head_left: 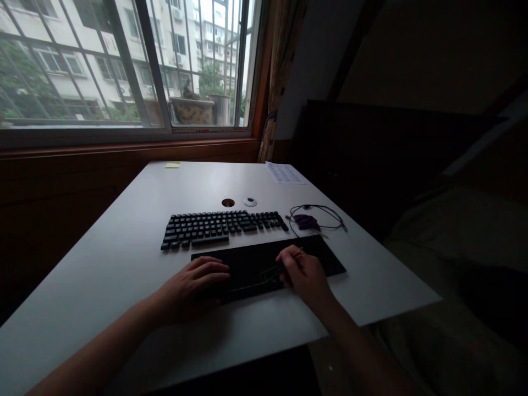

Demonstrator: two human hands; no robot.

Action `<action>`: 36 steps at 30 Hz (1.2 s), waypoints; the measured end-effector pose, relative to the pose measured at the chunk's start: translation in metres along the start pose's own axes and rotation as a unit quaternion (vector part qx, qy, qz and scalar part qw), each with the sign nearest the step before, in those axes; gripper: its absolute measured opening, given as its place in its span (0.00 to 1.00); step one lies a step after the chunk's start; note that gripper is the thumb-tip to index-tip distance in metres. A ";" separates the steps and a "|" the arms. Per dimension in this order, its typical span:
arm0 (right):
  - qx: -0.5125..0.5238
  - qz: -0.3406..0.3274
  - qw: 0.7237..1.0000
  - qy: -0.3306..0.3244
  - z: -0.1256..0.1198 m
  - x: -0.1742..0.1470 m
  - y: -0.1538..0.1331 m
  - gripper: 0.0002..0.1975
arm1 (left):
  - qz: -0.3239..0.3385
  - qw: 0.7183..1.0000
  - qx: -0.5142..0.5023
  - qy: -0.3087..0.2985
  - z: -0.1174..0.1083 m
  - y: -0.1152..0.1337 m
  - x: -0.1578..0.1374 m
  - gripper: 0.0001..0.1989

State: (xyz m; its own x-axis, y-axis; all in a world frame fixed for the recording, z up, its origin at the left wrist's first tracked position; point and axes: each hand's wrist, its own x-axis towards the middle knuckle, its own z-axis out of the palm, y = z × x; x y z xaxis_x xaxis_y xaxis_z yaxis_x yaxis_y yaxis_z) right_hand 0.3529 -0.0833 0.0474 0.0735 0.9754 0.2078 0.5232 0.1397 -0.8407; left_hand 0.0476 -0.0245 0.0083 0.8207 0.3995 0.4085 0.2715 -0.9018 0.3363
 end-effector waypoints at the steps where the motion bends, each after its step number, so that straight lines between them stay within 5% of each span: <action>1: -0.023 0.002 1.000 0.007 -0.007 0.000 0.003 0.16 | -0.003 1.000 0.011 -0.016 0.001 0.000 0.000 0.27; 6: -0.113 -0.006 0.994 -0.001 -0.024 -0.003 0.013 0.17 | 0.001 0.998 0.050 -0.049 0.006 -0.001 -0.002 0.34; 17: -0.149 -0.038 0.985 -0.078 -0.005 -0.002 0.015 0.16 | 0.005 0.997 0.056 -0.049 0.009 -0.004 -0.003 0.34; 26: -0.358 -0.147 0.919 -0.068 0.006 -0.005 -0.002 0.15 | -0.002 0.995 0.067 -0.069 0.010 -0.005 -0.004 0.34; 36: -0.079 -0.007 0.992 -0.103 -0.013 0.002 0.023 0.16 | -0.004 0.996 0.057 -0.067 0.008 -0.004 -0.002 0.33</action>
State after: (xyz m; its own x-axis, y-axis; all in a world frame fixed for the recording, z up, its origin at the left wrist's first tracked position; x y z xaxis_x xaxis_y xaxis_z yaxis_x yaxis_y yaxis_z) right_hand 0.3764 -0.0802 0.0349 -0.1011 0.9900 0.0983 0.6508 0.1405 -0.7461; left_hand 0.0487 -0.0234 -0.0006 0.8761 0.3882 0.2860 0.3280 -0.9145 0.2369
